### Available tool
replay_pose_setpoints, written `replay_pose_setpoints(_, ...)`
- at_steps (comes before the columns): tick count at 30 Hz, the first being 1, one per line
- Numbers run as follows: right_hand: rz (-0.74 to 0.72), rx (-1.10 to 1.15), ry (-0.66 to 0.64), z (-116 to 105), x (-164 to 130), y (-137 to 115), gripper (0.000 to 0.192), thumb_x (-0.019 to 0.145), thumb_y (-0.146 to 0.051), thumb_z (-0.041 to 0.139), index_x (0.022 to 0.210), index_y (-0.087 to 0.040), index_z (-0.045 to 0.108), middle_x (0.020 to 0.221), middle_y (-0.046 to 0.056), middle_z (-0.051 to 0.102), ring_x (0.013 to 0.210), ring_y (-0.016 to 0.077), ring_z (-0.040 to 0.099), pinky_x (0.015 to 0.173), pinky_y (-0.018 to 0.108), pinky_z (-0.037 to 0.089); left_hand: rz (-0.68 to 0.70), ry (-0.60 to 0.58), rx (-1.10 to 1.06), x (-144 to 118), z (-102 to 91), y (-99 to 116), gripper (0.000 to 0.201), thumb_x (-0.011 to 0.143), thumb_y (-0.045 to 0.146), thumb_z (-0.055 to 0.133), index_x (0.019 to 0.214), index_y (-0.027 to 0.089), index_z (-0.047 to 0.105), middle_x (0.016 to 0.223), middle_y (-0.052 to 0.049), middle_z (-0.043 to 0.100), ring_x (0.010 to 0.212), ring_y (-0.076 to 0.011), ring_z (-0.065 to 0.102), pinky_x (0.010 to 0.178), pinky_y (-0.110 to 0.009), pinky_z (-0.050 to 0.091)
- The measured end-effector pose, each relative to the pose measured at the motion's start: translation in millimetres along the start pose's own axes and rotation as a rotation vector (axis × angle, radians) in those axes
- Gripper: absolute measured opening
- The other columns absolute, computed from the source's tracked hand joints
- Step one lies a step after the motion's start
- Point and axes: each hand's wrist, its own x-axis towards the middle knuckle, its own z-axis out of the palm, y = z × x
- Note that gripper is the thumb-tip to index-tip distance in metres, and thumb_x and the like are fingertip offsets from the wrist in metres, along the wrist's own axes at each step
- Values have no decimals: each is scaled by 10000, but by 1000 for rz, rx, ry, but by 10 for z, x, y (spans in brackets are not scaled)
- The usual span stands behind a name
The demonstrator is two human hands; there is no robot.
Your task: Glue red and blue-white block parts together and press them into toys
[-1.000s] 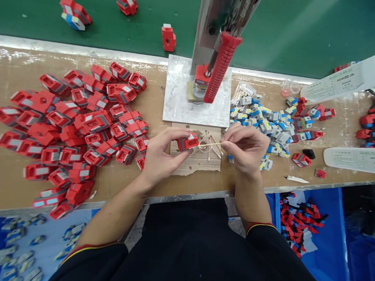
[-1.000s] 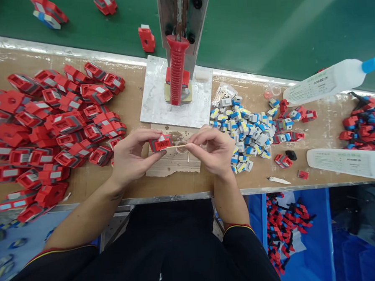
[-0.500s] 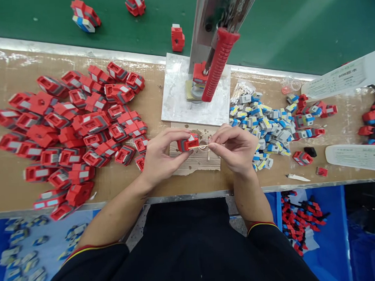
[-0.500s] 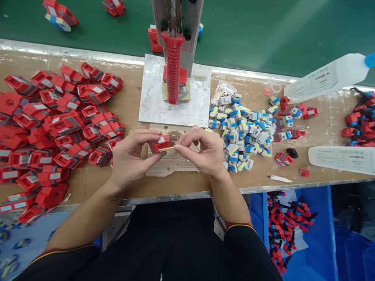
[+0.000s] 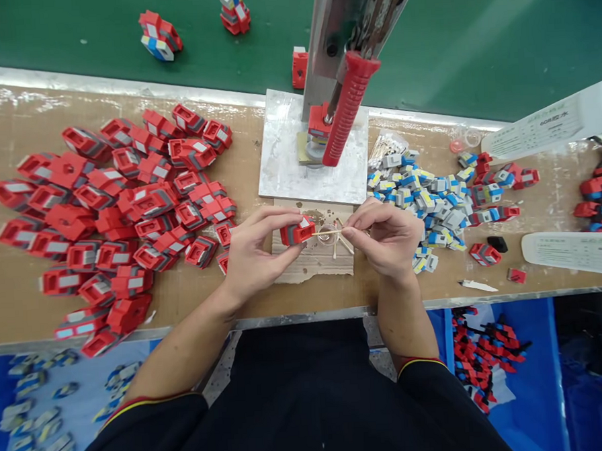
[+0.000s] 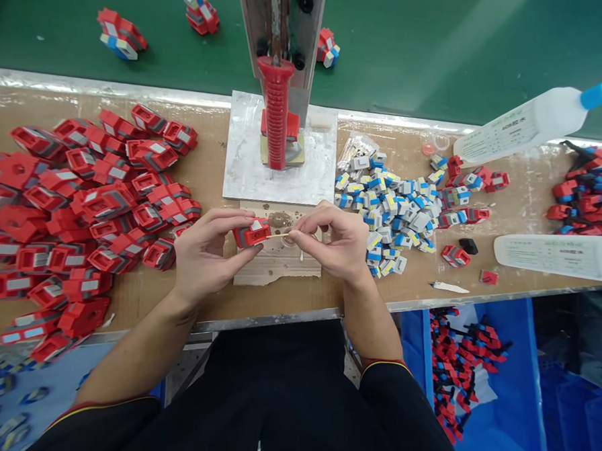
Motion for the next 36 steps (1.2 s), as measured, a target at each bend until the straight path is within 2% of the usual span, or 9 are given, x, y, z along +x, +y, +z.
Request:
replay_pose_setpoints(8,-117,-41,42,-232,41,-21,180,901,-261,834,798,-259,686,665,-27,739,619,163,695,615,330,535,6,16,-44,3,-16,-40,375,803,105,836,1140,269,808,1150,-44,795,1049,-209,771,967,-365,629)
replay_pose_setpoints(14,-187,-408,-425,-292,-48,57,106,971,-172,725,899,-248,711,860,15,816,765,172,717,744,349,564,6,25,-189,53,-51,-73,415,774,103,868,1147,271,801,1115,-41,786,1038,-205,767,929,-351,645)
replay_pose_setpoints(17,-205,-460,-573,-389,-76,59,57,1011,-274,690,1035,-232,719,1034,61,819,918,198,738,818,365,581,-65,32,-239,75,-77,-49,360,778,143,883,1110,256,799,1097,-44,778,1048,-226,776,917,-364,657)
replay_pose_setpoints(19,-146,-507,-500,-603,-52,8,163,1007,-359,699,1124,-244,704,1115,68,799,1014,220,734,883,394,580,-135,45,-291,78,-90,-43,320,794,185,883,1095,250,794,1104,-49,769,1068,-248,788,901,-371,669)
replay_pose_setpoints(22,-51,-779,-303,-970,47,-53,121,1020,-323,654,1120,-270,699,1114,56,782,1048,249,702,945,440,537,-208,76,-383,67,-95,-71,304,805,258,891,1090,259,787,1081,-41,756,1017,-250,804,833,-359,685)
replay_pose_setpoints(24,-22,-978,-370,-1088,139,-12,117,1014,-271,632,1102,-266,710,1114,67,784,1045,270,666,950,452,500,-233,94,-413,58,-90,-107,324,790,306,911,1087,267,786,1048,-33,750,929,-225,799,789,-350,690)
replay_pose_setpoints(29,-37,-1328,-719,-854,327,262,160,952,-138,618,1047,-212,723,1033,117,779,1018,307,586,874,424,402,-266,128,-420,58,-63,-180,381,741,347,946,1081,259,797,1039,-40,740,858,-175,755,752,-298,681)
replay_pose_setpoints(32,-76,-1431,-788,-713,391,332,210,961,-75,538,998,-174,720,989,139,768,971,296,573,851,415,366,-298,160,-442,76,-45,-190,418,691,353,968,1053,228,802,1017,-41,730,850,-169,755,752,-279,678)
replay_pose_setpoints(36,-54,-1352,-779,-831,412,267,192,936,-88,556,986,-155,729,990,156,762,973,299,604,873,427,410,-305,156,-468,95,-49,-178,412,693,355,963,1044,215,799,1002,-41,732,836,-168,755,759,-281,677)
